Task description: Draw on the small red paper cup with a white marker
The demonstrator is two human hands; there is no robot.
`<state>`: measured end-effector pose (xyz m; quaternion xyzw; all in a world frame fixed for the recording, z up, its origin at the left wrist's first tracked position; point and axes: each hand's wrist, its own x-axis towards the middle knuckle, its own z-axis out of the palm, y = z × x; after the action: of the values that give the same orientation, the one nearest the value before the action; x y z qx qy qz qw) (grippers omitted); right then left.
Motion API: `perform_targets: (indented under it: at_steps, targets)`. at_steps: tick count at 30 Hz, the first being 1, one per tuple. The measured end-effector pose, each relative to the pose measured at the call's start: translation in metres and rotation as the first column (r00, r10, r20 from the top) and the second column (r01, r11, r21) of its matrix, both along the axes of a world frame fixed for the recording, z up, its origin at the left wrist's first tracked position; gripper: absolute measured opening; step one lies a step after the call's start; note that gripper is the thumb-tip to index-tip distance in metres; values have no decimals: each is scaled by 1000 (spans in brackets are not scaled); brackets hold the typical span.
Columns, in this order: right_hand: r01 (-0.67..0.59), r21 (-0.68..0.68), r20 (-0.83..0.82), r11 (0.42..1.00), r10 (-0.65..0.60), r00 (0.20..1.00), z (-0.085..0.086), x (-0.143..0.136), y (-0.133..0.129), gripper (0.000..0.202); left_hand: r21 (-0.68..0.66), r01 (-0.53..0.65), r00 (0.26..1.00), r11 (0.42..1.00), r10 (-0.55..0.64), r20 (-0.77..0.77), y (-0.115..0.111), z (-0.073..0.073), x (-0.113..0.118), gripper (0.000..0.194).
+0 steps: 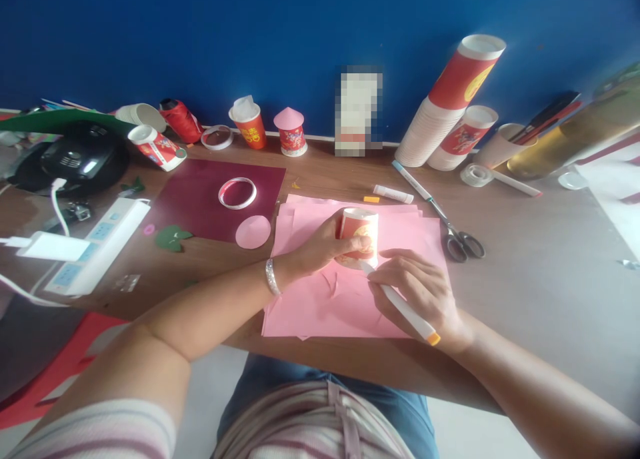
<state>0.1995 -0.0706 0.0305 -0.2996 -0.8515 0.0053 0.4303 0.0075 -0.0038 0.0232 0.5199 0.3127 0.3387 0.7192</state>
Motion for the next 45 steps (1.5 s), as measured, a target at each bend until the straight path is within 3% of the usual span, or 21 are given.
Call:
perform_targets:
  at_steps: [11, 23, 45]
  targets:
    - [28, -9, 13, 1000, -28, 1000, 6, 2, 1, 22, -84, -24, 1000, 996, 24, 0, 2, -4, -1, 54]
    - [44, -14, 11, 999, -44, 999, 8, 4, 0, 23, -133, -40, 999, 990, 44, 27, 1, -2, -1, 54]
    - [35, -21, 12, 999, -35, 999, 7, 2, -2, 24, -103, -39, 999, 994, 42, 29, 1, -1, -2, 53]
